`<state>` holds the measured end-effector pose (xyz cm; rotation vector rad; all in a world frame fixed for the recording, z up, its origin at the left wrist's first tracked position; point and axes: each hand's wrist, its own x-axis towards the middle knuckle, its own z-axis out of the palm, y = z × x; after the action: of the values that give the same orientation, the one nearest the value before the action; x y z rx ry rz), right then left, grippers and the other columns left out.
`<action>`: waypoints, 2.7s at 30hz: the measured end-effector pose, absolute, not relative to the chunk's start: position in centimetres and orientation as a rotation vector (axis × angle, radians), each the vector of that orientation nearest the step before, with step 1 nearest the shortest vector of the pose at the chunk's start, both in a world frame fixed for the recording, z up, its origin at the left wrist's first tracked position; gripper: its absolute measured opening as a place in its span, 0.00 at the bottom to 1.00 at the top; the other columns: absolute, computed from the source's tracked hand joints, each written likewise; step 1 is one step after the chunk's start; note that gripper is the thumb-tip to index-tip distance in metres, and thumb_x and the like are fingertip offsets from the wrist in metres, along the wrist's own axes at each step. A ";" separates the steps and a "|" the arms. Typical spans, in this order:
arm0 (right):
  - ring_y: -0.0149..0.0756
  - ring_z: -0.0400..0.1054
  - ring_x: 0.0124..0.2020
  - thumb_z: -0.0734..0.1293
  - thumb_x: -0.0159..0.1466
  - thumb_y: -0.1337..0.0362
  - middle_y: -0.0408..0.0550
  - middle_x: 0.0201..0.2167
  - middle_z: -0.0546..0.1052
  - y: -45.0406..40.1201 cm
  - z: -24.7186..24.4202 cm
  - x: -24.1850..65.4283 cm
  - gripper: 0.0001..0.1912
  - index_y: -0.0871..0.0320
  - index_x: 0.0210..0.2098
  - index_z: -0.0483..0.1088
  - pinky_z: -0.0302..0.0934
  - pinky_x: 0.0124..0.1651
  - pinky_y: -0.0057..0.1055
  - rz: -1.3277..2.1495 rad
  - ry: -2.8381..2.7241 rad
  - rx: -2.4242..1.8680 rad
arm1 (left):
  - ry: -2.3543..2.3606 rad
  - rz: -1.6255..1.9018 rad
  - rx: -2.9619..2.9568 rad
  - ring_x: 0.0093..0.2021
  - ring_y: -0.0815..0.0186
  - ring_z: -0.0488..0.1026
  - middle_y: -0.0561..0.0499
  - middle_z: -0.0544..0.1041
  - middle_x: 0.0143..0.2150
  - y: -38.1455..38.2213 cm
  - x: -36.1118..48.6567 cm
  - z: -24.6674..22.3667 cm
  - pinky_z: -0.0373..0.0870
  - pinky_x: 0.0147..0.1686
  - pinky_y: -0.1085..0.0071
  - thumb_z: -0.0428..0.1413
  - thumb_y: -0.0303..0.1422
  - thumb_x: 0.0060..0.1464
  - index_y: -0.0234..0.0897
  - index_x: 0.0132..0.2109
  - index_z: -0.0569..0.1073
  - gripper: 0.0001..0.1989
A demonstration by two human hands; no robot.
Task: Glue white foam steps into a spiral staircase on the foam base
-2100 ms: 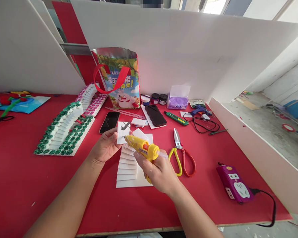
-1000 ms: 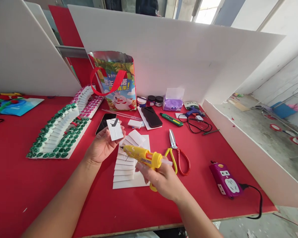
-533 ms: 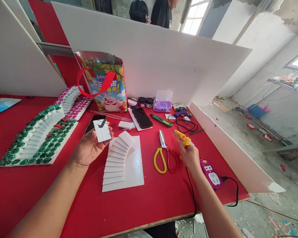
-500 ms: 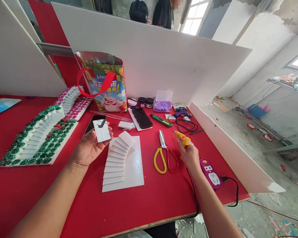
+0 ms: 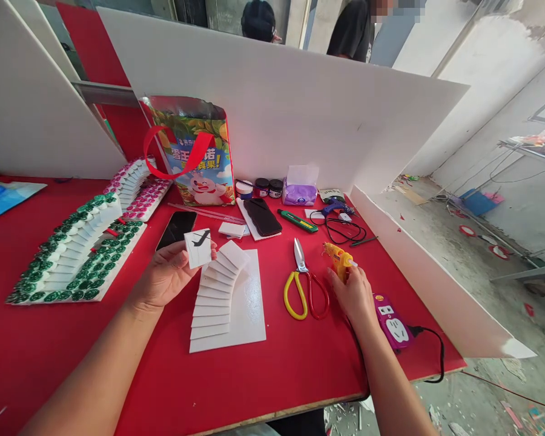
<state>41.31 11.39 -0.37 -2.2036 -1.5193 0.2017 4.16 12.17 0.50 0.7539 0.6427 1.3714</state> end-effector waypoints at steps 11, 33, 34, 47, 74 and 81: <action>0.39 0.75 0.36 0.68 0.65 0.46 0.50 0.43 0.78 3.7 7.1 36.0 0.21 0.50 0.51 0.77 0.70 0.32 0.31 0.363 -1.759 -1.671 | 0.823 1.069 1.598 0.51 0.55 0.77 0.44 0.82 0.49 10.7 5.2 4.3 0.72 0.51 0.66 0.66 0.33 0.54 0.45 0.48 0.84 0.13; 0.32 0.68 0.28 0.69 0.66 0.58 0.46 0.35 0.74 7.7 8.0 29.8 0.11 0.55 0.45 0.76 0.63 0.27 0.29 0.433 -2.159 -1.372 | 0.797 0.916 2.491 0.58 0.58 0.73 0.45 0.80 0.54 10.7 6.7 7.5 0.64 0.65 0.54 0.54 0.30 0.66 0.40 0.56 0.76 0.13; 0.32 0.68 0.28 0.69 0.65 0.58 0.46 0.35 0.74 8.2 7.7 29.8 0.11 0.56 0.44 0.76 0.64 0.28 0.29 0.417 -2.123 -1.378 | 0.827 0.968 2.434 0.62 0.57 0.71 0.44 0.78 0.59 11.0 6.4 7.2 0.63 0.66 0.53 0.55 0.33 0.66 0.41 0.58 0.75 0.16; 0.33 0.67 0.29 0.70 0.62 0.55 0.46 0.34 0.72 12.1 3.7 26.6 0.11 0.56 0.39 0.73 0.62 0.29 0.30 0.261 -1.929 -1.501 | 1.330 1.200 1.090 0.44 0.56 0.79 0.41 0.83 0.43 15.0 6.4 -0.1 0.73 0.43 0.65 0.57 0.59 0.53 0.33 0.46 0.80 0.32; 0.34 0.68 0.29 0.68 0.64 0.56 0.47 0.35 0.73 12.3 1.5 26.0 0.12 0.57 0.41 0.73 0.62 0.28 0.29 0.245 -1.984 -1.507 | 1.149 0.949 0.822 0.26 0.66 0.74 0.49 0.80 0.27 17.1 6.7 -0.3 0.68 0.28 0.71 0.67 0.54 0.45 0.33 0.35 0.82 0.25; 0.35 0.68 0.30 0.68 0.64 0.56 0.48 0.35 0.73 12.3 1.6 26.0 0.12 0.57 0.41 0.73 0.61 0.29 0.30 0.270 -1.978 -1.513 | 1.127 0.948 0.820 0.25 0.67 0.73 0.49 0.80 0.28 17.3 6.8 -0.5 0.68 0.27 0.71 0.67 0.54 0.46 0.34 0.31 0.79 0.24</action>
<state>25.99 12.31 1.60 -1.5127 -1.9776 0.2704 6.82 17.26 -0.51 0.8205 1.1272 0.9482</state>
